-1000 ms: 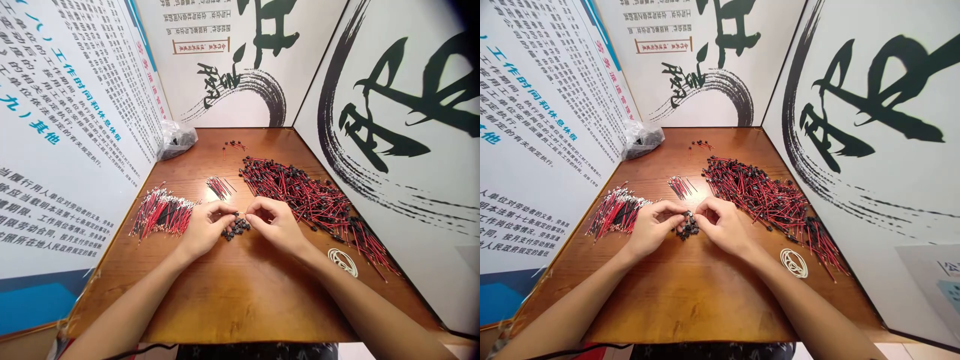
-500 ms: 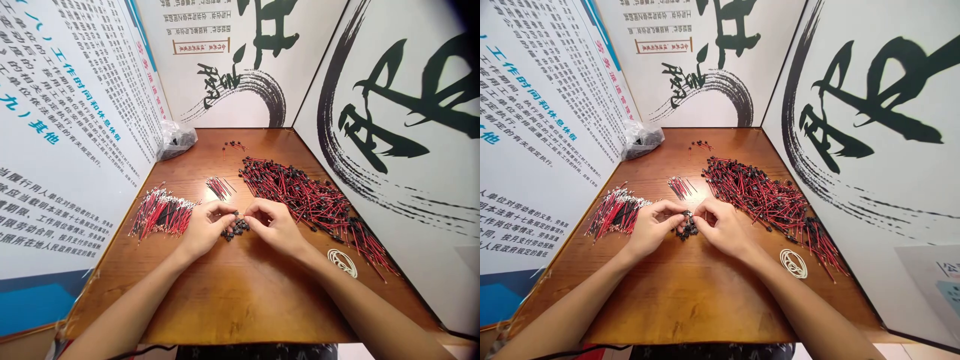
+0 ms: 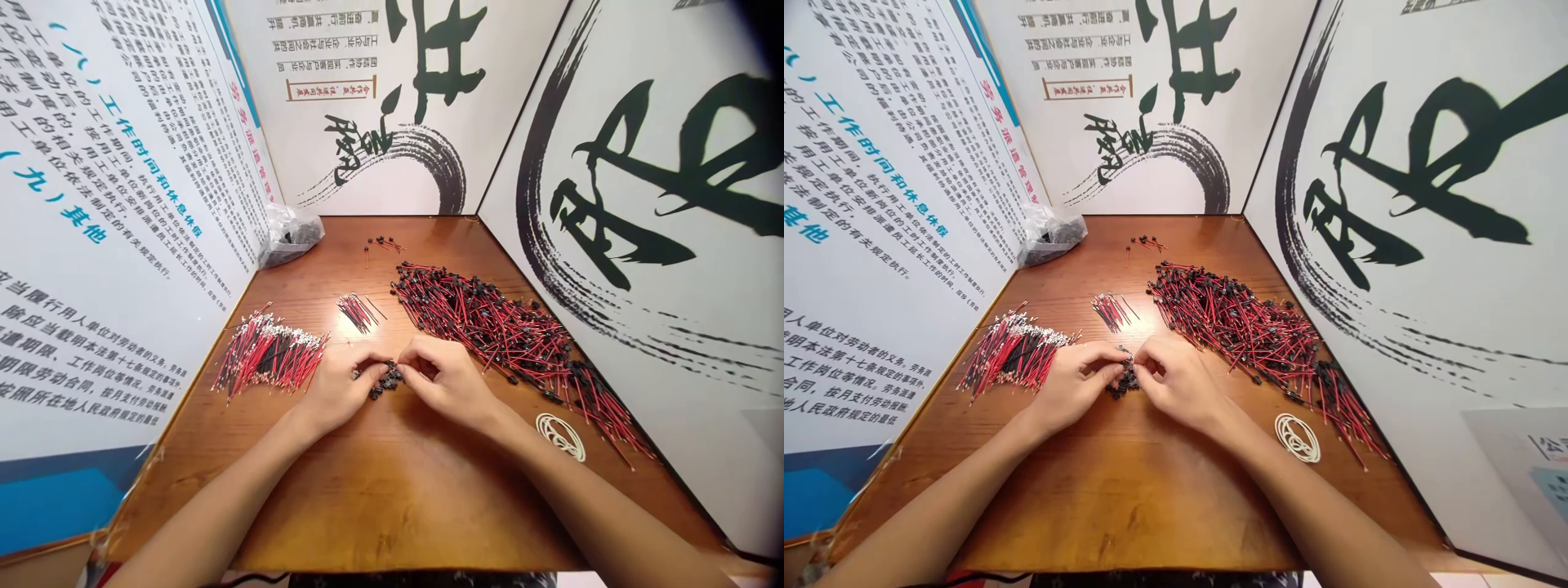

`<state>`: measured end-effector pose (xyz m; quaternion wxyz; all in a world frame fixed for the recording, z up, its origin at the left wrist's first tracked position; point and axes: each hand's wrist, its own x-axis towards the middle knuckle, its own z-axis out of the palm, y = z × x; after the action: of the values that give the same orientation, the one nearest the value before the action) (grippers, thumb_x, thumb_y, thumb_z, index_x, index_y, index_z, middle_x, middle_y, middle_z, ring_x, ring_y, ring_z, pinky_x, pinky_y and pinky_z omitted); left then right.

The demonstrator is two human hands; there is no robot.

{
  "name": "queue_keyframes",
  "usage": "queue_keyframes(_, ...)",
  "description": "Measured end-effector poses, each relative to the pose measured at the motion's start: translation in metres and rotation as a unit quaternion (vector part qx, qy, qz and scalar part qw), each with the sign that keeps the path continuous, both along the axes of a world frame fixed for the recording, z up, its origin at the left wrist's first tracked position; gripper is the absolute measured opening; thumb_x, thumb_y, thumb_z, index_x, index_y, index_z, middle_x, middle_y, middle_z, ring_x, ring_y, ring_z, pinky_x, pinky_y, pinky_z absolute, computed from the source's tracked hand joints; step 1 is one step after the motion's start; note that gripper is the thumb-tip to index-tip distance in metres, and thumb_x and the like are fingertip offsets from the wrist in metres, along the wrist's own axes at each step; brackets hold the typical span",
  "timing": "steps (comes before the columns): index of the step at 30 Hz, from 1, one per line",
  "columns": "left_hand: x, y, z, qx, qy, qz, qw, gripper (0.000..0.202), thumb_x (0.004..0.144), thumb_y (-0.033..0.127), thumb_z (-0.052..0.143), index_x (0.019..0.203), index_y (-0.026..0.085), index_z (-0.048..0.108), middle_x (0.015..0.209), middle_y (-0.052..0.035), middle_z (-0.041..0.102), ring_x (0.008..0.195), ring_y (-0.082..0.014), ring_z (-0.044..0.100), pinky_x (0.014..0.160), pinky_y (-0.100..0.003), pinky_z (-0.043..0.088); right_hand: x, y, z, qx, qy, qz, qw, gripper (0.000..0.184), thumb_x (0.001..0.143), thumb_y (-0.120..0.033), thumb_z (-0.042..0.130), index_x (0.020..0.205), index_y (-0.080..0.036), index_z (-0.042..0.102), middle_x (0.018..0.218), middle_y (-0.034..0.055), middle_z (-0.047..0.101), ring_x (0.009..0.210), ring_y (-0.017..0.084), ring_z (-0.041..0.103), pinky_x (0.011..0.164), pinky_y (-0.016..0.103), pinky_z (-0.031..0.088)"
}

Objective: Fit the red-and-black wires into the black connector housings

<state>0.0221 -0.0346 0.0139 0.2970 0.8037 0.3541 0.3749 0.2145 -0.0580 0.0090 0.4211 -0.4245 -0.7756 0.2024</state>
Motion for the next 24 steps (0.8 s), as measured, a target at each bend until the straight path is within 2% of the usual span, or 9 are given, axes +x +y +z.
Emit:
queue_keyframes(7, -0.001, -0.002, -0.011, -0.063, -0.007, -0.022, 0.998, 0.01, 0.086, 0.012, 0.061, 0.088, 0.015, 0.071, 0.073, -0.0045, 0.071, 0.059, -0.0129, 0.064, 0.059, -0.026, 0.052, -0.006, -0.001, -0.008, -0.044, 0.024, -0.014, 0.999, 0.015, 0.08, -0.01, 0.057, 0.067, -0.017, 0.059, 0.064, -0.0007, 0.059, 0.06, 0.013, 0.049, 0.059, 0.026, 0.036)
queue_keyframes(12, -0.001, -0.002, -0.011, -0.096, 0.001, -0.006, 0.995, 0.012, 0.086, 0.013, 0.06, 0.091, 0.015, 0.07, 0.074, -0.005, 0.072, 0.059, -0.014, 0.064, 0.059, -0.027, 0.053, -0.006, 0.0, -0.009, -0.07, 0.024, -0.019, 0.997, 0.014, 0.081, -0.011, 0.058, 0.069, -0.018, 0.06, 0.067, -0.0002, 0.061, 0.061, 0.013, 0.051, 0.059, 0.025, 0.037)
queue_keyframes(19, 0.001, -0.003, -0.001, -0.056, 0.034, 0.015, 0.998, 0.014, 0.083, 0.01, 0.061, 0.09, 0.017, 0.071, 0.082, -0.0045, 0.074, 0.073, -0.016, 0.067, 0.069, -0.028, 0.051, -0.005, 0.003, -0.01, -0.072, 0.022, -0.018, 0.997, 0.013, 0.082, -0.011, 0.058, 0.071, -0.018, 0.061, 0.069, -0.0005, 0.062, 0.063, 0.013, 0.053, 0.061, 0.025, 0.039)
queue_keyframes(24, 0.001, -0.004, 0.002, -0.061, 0.034, 0.008, 0.998, 0.012, 0.083, 0.013, 0.063, 0.091, 0.017, 0.071, 0.085, -0.0048, 0.075, 0.074, -0.0159, 0.067, 0.069, -0.027, 0.051, -0.006, 0.003, -0.013, -0.079, 0.019, -0.02, 0.996, 0.012, 0.083, -0.012, 0.058, 0.074, -0.018, 0.063, 0.071, 0.0004, 0.064, 0.063, 0.013, 0.054, 0.061, 0.026, 0.04)
